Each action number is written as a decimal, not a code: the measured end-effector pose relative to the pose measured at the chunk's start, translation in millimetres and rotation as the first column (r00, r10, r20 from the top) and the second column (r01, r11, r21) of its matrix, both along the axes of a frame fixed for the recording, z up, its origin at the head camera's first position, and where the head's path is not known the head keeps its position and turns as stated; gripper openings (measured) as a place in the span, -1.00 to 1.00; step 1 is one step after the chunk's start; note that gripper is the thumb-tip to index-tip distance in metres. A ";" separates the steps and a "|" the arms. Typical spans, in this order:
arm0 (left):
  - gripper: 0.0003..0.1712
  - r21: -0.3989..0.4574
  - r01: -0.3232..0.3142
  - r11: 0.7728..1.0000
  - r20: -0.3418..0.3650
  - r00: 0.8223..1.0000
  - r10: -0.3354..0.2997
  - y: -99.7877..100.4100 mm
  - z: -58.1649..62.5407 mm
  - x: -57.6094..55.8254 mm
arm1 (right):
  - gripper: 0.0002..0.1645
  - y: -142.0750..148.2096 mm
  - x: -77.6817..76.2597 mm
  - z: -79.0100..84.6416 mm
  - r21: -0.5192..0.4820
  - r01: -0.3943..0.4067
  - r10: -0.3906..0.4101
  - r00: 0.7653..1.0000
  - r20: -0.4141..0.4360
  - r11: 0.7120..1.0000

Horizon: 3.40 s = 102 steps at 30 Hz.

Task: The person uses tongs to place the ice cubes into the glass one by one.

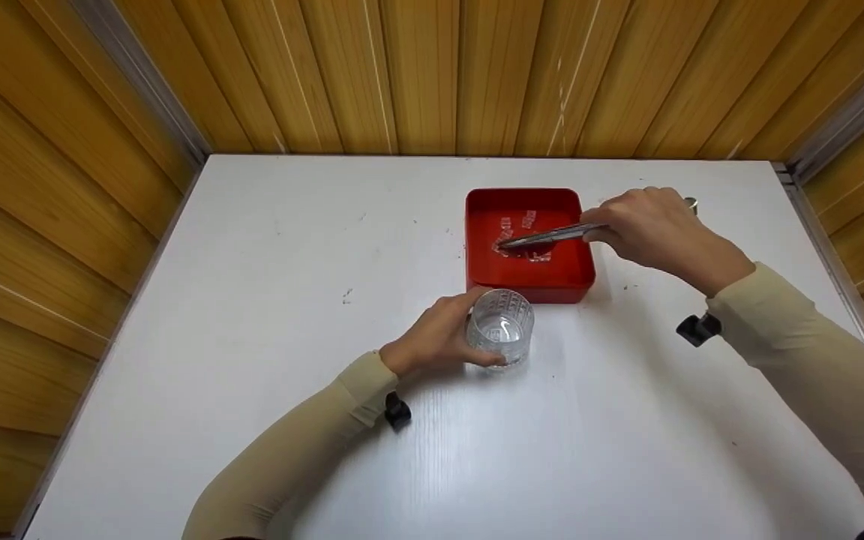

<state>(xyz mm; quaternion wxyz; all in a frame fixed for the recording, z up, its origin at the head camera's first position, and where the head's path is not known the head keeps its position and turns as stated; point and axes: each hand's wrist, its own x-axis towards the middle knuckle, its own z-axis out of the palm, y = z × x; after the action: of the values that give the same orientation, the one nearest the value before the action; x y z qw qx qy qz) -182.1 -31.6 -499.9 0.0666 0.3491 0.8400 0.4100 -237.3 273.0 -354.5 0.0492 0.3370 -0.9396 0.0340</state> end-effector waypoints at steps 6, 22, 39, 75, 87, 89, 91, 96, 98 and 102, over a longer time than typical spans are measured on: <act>0.06 0.002 0.001 1.000 0.014 1.000 -0.001 -1.1 0.7 -1.0 | -0.86 3.6 7.9 6.4 -0.038 -0.004 0.004 1.000 -0.010 0.999; 0.08 0.047 0.047 0.998 0.029 0.998 -0.048 -4.2 -0.6 -3.4 | -0.74 5.6 35.2 9.3 -0.120 -0.122 0.111 0.989 -0.098 0.985; 0.06 0.043 0.052 0.998 0.042 0.998 -0.053 -3.8 -0.9 -4.3 | -0.61 -1.1 63.2 0.5 -0.164 -0.207 0.198 0.978 -0.071 0.964; 0.04 0.055 0.055 0.997 0.040 0.998 -0.057 -3.9 -0.5 -5.6 | -0.56 1.4 67.6 -5.4 -0.161 -0.196 0.190 0.980 -0.055 0.967; 0.07 0.025 0.040 0.999 0.043 0.998 -0.041 -3.9 0.9 -5.7 | -0.57 2.1 64.3 -3.2 -0.180 -0.208 0.193 0.976 -0.097 0.961; 0.08 0.018 0.037 0.999 0.039 0.999 -0.038 -3.9 1.0 -5.9 | -0.57 2.4 63.0 -2.1 -0.177 -0.200 0.186 0.978 -0.094 0.964; 0.07 0.014 0.034 0.999 0.035 0.999 -0.035 -4.0 1.0 -5.9 | -0.58 3.0 61.0 -1.0 -0.174 -0.191 0.176 0.980 -0.094 0.966; 0.09 0.011 0.032 0.999 0.023 0.999 -0.033 -4.0 1.2 -5.6 | -0.66 5.9 53.0 -0.6 -0.181 -0.182 0.164 0.980 -0.110 0.967; 0.08 0.010 0.032 0.999 0.023 0.999 -0.032 -3.9 0.9 -5.5 | -0.68 7.3 48.9 -1.5 -0.182 -0.181 0.162 0.980 -0.115 0.966; 0.06 0.010 0.027 1.000 0.037 0.999 -0.028 -3.7 0.1 -5.1 | -0.65 9.5 40.9 -2.6 -0.167 -0.154 0.139 0.985 -0.098 0.974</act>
<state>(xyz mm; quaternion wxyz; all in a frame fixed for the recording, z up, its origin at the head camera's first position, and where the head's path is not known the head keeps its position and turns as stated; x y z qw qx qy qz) -187.2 -35.2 -499.8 0.0859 0.3533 0.8318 0.4195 -196.3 282.5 -357.1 0.1159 0.4009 -0.9027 0.1050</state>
